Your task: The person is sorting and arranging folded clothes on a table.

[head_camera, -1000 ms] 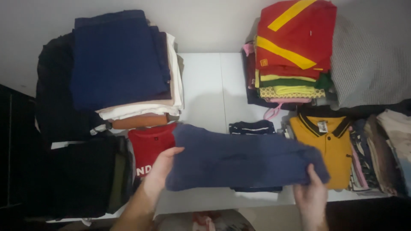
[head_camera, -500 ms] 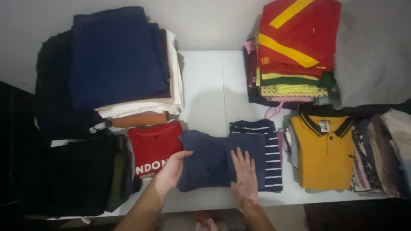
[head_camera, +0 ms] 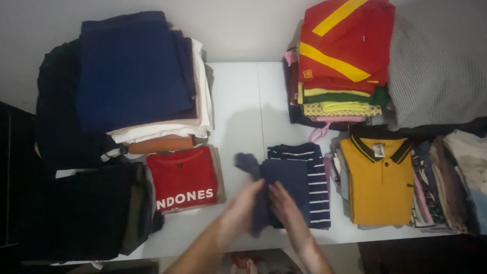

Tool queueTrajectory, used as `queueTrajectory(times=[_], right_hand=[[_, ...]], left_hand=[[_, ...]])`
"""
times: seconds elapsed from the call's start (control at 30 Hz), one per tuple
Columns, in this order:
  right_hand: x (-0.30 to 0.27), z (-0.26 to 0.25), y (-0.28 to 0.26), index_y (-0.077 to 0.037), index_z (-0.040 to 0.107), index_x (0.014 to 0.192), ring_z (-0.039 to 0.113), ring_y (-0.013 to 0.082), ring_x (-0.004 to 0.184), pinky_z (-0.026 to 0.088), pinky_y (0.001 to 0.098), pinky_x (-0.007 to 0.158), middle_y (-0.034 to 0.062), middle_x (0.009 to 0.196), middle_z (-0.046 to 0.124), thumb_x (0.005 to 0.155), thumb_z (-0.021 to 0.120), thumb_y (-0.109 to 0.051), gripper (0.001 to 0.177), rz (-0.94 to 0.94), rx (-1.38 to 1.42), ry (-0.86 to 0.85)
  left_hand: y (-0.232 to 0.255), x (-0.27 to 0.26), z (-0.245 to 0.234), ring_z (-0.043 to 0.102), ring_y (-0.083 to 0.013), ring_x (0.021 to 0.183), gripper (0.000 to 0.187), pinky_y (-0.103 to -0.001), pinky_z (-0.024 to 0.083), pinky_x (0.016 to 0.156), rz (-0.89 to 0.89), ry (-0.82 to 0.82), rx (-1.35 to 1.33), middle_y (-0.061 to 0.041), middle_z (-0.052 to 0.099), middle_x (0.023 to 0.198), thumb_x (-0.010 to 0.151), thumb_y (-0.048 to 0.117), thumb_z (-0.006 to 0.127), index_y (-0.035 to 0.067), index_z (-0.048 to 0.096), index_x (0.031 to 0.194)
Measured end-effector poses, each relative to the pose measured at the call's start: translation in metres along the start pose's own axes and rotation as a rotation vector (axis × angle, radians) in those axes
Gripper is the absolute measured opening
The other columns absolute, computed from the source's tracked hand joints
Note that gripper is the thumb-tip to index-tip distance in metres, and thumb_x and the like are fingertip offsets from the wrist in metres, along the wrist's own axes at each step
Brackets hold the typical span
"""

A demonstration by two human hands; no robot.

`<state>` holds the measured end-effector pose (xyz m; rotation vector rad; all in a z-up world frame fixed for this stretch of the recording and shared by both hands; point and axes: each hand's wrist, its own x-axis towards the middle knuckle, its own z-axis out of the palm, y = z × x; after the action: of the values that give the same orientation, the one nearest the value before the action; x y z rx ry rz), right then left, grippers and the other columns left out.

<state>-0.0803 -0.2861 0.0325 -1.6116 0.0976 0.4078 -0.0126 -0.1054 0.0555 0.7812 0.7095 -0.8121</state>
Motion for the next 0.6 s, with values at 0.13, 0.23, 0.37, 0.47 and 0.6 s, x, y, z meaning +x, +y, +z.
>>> queueTrajectory(times=[0.13, 0.23, 0.37, 0.47, 0.6], right_hand=[[0.001, -0.023, 0.035, -0.012, 0.036, 0.157, 0.054, 0.0281, 0.135, 0.044, 0.0411, 0.107, 0.0189, 0.152, 0.054, 0.089, 0.07, -0.034, 0.079, 0.184, 0.405, 0.307], [0.002, -0.04, 0.04, -0.008, 0.043, 0.153, 0.064, 0.0256, 0.124, 0.049, 0.0346, 0.103, 0.0199, 0.139, 0.066, 0.085, 0.072, -0.018, 0.074, 0.263, 0.167, 0.448], [-0.005, -0.05, 0.066, -0.008, 0.056, 0.146, 0.066, 0.0198, 0.111, 0.054, 0.0323, 0.093, 0.016, 0.122, 0.069, 0.083, 0.076, -0.018, 0.067, 0.187, -0.113, 0.571], [-0.013, -0.045, 0.056, -0.008, 0.062, 0.139, 0.069, 0.0243, 0.095, 0.057, 0.0333, 0.084, 0.0175, 0.107, 0.071, 0.086, 0.073, -0.021, 0.056, 0.115, -0.165, 0.651], [-0.029, -0.048, 0.055, -0.002, 0.062, 0.125, 0.063, 0.0244, 0.095, 0.052, 0.0349, 0.084, 0.015, 0.103, 0.067, 0.065, 0.098, -0.033, 0.077, 0.177, -0.792, 0.685]], left_hand=[[0.0, -0.011, 0.059, 0.055, -0.027, 0.118, 0.065, -0.051, 0.046, 0.099, -0.038, -0.12, 0.123, -0.012, 0.054, 0.14, 0.103, 0.057, 0.049, 0.018, 0.038, 0.154], [-0.009, 0.039, 0.042, 0.052, -0.028, 0.133, 0.057, -0.047, 0.041, 0.112, 0.385, -0.038, 0.727, -0.008, 0.053, 0.146, 0.105, 0.048, 0.048, 0.018, 0.042, 0.152], [0.011, 0.079, 0.013, 0.058, -0.0352, 0.13, 0.05, -0.042, 0.044, 0.114, 1.125, 0.069, 1.489, -0.015, 0.064, 0.141, 0.095, 0.029, 0.061, 0.009, 0.06, 0.141], [0.029, 0.089, 0.03, 0.056, -0.0394, 0.122, 0.064, -0.046, 0.043, 0.107, 1.236, 0.012, 1.697, -0.02, 0.063, 0.131, 0.086, 0.032, 0.073, 0.003, 0.056, 0.14], [0.022, 0.113, 0.024, 0.058, -0.0397, 0.114, 0.065, -0.051, 0.041, 0.106, 1.17, -0.004, 1.884, -0.021, 0.065, 0.117, 0.08, 0.04, 0.079, 0.003, 0.059, 0.129]])
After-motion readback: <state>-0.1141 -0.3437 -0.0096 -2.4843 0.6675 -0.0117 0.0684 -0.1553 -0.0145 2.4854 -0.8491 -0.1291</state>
